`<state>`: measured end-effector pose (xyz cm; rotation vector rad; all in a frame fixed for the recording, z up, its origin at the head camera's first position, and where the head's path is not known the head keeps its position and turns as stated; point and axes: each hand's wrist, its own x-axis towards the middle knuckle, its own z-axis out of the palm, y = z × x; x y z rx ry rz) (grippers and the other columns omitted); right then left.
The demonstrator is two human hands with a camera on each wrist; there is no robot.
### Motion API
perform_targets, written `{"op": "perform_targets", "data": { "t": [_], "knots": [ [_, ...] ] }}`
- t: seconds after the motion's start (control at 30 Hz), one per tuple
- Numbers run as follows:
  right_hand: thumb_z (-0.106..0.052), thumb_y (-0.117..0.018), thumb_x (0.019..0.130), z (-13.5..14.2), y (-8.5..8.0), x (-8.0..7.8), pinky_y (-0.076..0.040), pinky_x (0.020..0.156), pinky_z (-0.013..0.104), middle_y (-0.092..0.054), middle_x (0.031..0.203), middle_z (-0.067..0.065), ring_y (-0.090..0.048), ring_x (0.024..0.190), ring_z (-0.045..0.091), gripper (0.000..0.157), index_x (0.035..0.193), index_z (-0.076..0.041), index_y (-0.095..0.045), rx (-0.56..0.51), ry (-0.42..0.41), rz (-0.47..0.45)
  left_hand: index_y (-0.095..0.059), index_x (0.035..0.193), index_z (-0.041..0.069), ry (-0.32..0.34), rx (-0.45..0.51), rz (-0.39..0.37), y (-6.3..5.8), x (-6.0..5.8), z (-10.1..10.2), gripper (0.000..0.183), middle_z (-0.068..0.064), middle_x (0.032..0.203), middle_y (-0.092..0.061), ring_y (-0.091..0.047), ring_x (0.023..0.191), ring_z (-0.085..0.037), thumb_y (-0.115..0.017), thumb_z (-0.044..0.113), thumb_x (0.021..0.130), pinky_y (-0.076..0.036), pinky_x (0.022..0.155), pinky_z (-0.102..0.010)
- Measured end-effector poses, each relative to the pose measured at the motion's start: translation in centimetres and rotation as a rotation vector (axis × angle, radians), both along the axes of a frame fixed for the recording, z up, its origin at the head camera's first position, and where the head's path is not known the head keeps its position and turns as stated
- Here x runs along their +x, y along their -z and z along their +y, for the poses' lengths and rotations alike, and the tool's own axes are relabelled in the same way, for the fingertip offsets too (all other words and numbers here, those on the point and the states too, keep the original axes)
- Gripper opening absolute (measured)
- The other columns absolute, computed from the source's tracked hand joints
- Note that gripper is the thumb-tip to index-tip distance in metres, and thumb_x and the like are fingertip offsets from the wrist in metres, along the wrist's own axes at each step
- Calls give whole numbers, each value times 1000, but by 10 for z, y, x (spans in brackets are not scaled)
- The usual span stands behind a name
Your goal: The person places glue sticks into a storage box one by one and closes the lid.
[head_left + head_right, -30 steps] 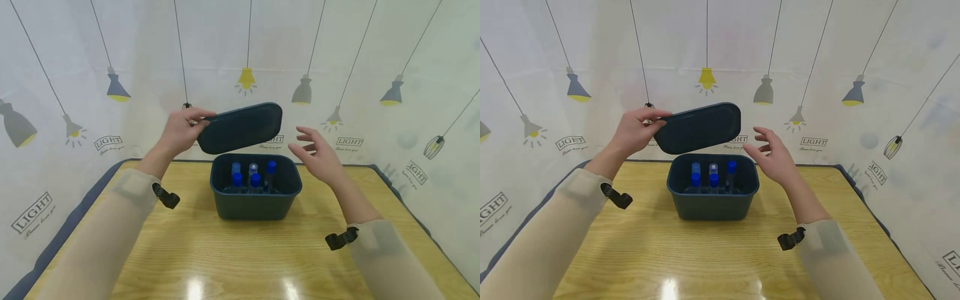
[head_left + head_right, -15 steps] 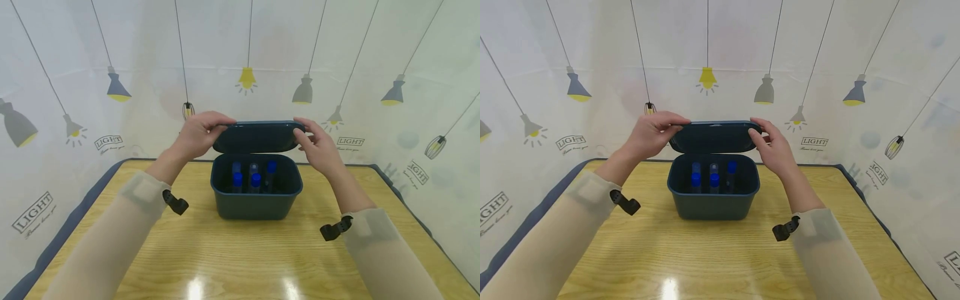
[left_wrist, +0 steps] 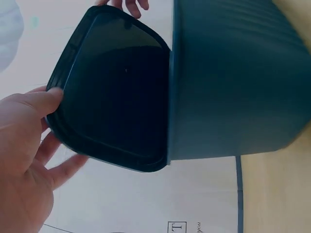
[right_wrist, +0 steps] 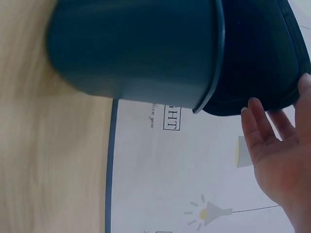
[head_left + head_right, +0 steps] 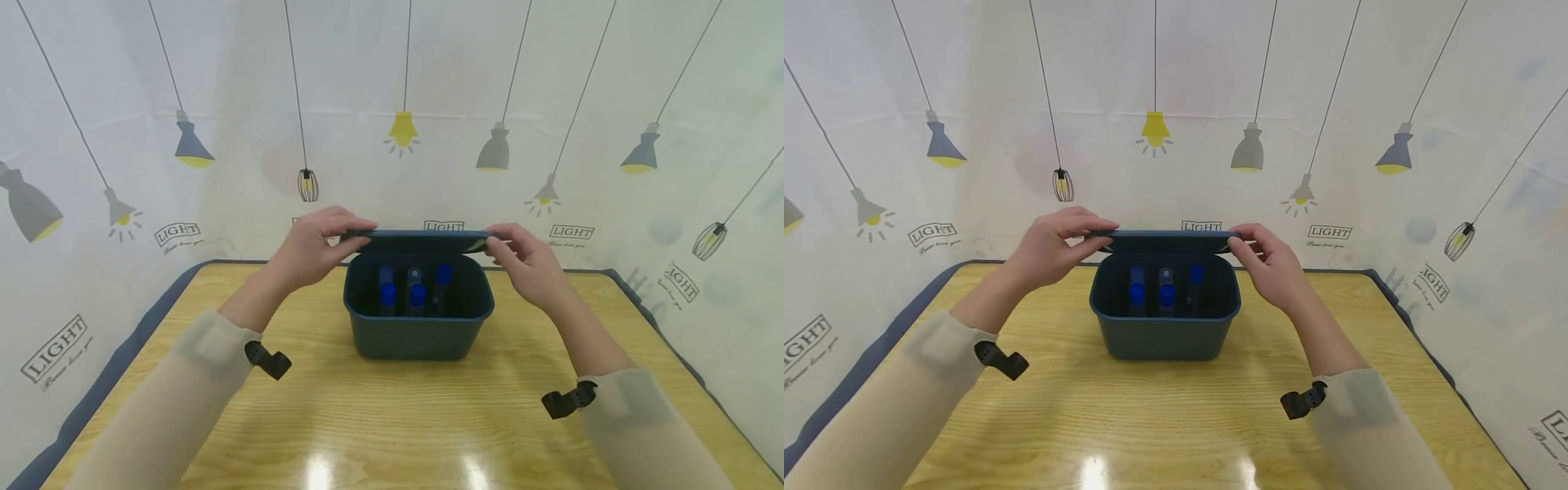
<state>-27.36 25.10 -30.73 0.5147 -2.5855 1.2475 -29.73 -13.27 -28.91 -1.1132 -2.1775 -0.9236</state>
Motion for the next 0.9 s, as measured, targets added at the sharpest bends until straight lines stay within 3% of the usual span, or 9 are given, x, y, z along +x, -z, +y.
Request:
{"op": "perform_targets", "data": {
  "t": [0.13, 0.23, 0.37, 0.57, 0.67, 0.8, 0.9],
  "knots": [
    [-37, -54, 117, 9, 8, 15, -52, 109, 52, -62, 153, 12, -66, 132, 35, 39, 149, -17, -62, 54, -27, -32, -85, 122, 9, 54, -1, -15, 13, 12, -4, 28, -7, 110, -80, -71, 93, -21, -85, 3, 94, -52, 76, -31],
    [-33, -57, 116, 14, 17, 23, -51, 112, 42, -54, 161, 9, -60, 140, 33, 37, 149, -17, -62, 61, -66, -46, -85, 120, 10, 101, 7, -18, 24, 20, -4, 29, -7, 111, -79, -71, 95, -20, -86, 1, 92, -53, 75, -29],
    [-27, -61, 115, 17, 34, 31, -47, 106, 19, -49, 164, 10, -51, 149, 31, 32, 146, -18, -65, 57, -109, -31, -86, 118, 10, 131, 23, -17, 42, 30, -5, 30, -6, 112, -77, -70, 91, -18, -86, -2, 90, -53, 71, -26],
    [-20, -66, 112, 19, 53, 38, -46, 105, 15, -46, 167, 12, -42, 155, 35, 30, 142, -18, -69, 36, -134, -11, -88, 114, 11, 109, 47, -8, 67, 40, -3, 29, -5, 112, -77, -70, 95, -19, -88, 0, 88, -54, 70, -25],
    [-20, -67, 111, 20, 59, 40, -48, 109, 25, -44, 168, 12, -42, 154, 35, 30, 141, -19, -69, 51, -135, -9, -88, 112, 10, 106, 61, 3, 76, 42, -2, 28, -5, 110, -76, -68, 98, -21, -90, -1, 86, -55, 72, -28],
    [-19, -68, 111, 20, 65, 42, -50, 113, 47, -43, 168, 14, -44, 153, 37, 32, 142, -18, -69, 69, -140, -3, -89, 109, 11, 113, 73, 23, 85, 44, 0, 28, -4, 108, -75, -66, 101, -22, -91, -1, 84, -55, 75, -31],
    [-19, -69, 110, 20, 68, 44, -49, 113, 52, -43, 168, 15, -44, 153, 38, 32, 142, -18, -69, 75, -141, -5, -89, 108, 11, 113, 75, 31, 89, 45, 1, 27, -3, 107, -76, -65, 104, -23, -91, -1, 84, -55, 80, -31]
  ]
}}
